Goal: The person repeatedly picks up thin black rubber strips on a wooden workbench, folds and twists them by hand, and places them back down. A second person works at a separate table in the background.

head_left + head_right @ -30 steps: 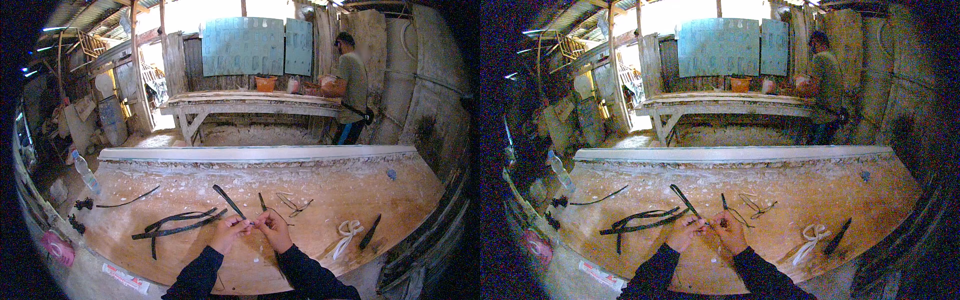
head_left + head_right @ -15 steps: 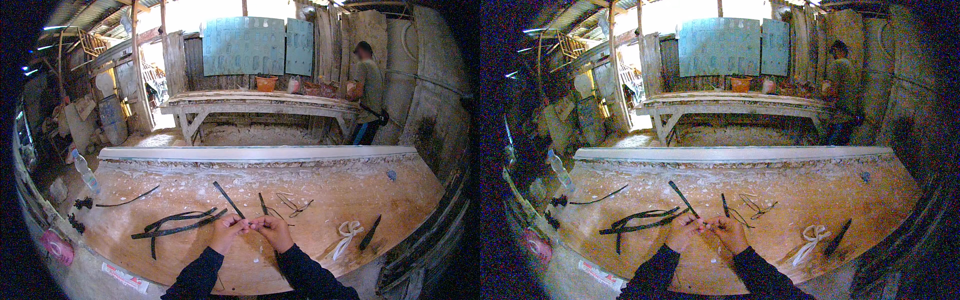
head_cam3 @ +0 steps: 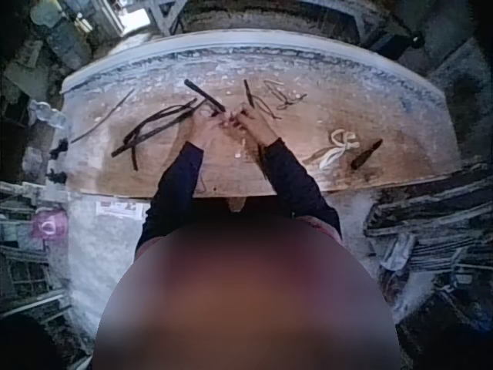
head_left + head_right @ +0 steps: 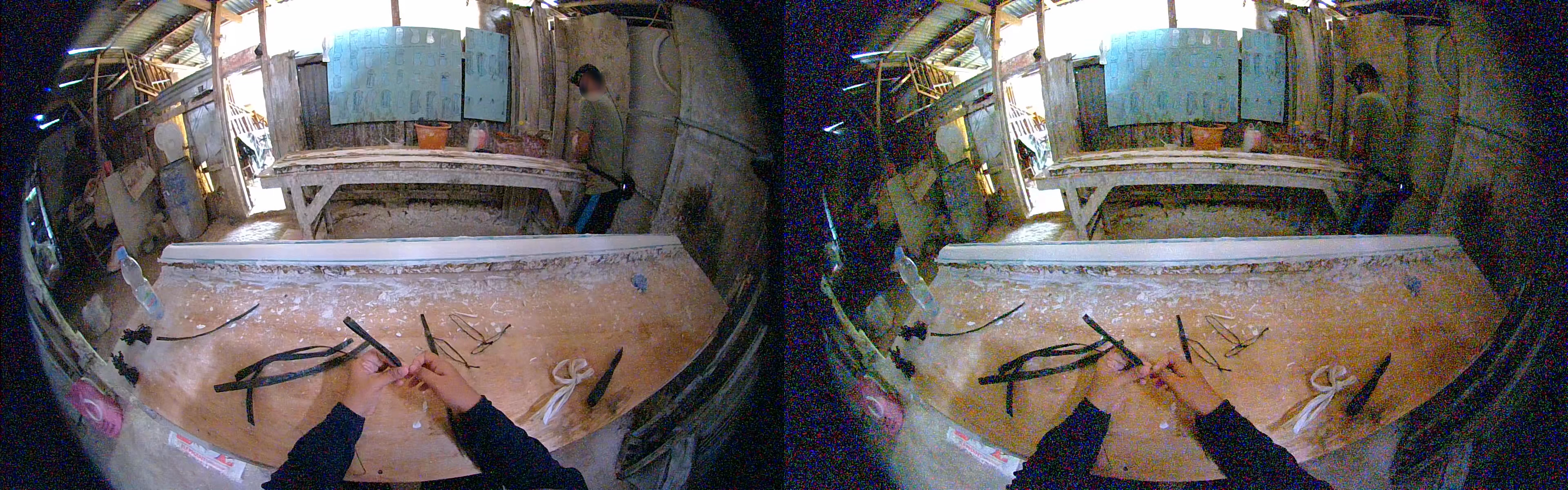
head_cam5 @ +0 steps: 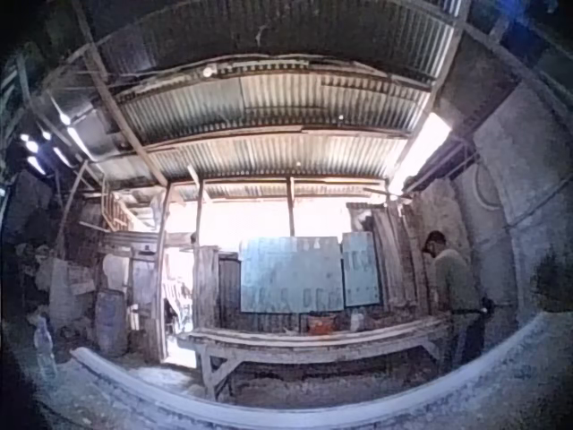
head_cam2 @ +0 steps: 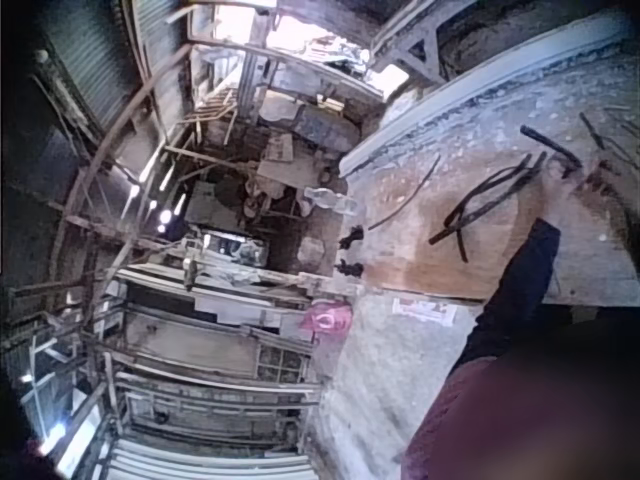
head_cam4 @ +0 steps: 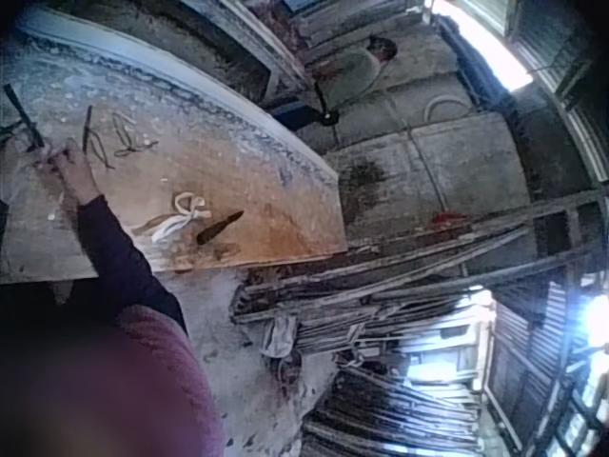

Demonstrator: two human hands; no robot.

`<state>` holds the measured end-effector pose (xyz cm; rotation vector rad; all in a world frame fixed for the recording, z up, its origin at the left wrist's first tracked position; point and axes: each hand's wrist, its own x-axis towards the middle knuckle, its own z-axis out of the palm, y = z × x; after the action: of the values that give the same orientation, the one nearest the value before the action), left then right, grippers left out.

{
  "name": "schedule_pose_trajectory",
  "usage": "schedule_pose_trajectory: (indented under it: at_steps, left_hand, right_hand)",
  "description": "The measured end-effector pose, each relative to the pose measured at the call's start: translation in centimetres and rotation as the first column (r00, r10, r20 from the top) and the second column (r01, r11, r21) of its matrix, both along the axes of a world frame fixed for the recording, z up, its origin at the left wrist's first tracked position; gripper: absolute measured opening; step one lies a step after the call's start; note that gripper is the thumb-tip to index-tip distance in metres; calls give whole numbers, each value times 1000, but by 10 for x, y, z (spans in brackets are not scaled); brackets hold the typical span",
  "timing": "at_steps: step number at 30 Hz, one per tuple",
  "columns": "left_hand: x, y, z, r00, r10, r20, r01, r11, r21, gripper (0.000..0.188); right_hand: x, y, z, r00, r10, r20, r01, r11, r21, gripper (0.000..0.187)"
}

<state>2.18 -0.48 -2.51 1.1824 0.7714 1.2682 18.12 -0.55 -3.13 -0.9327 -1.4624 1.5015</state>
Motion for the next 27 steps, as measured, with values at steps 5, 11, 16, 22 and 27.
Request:
schedule_pose_trajectory:
  at_steps: [5,11,16,22,27]
  left_hand:
    - [0,2,-2,998,-20,64,19,1000,23,15]
    - [-2,-1,5,998,-55,37,56,998,-9,16]
    - [-5,-4,7,978,-154,142,170,979,-108,13]
    - [-9,-1,4,954,-211,215,259,938,-229,9]
    - [-7,-2,7,970,-182,160,207,965,-163,10]
  right_hand:
    - [0,-7,18,999,-13,-52,10,998,-59,13]
    - [-9,-14,24,973,-227,-39,224,892,394,8]
    - [-5,-16,29,855,-492,163,89,449,889,12]
    - [-3,-18,25,906,-308,288,3,687,726,17]
    - [-3,-17,26,871,-421,253,60,603,796,14]
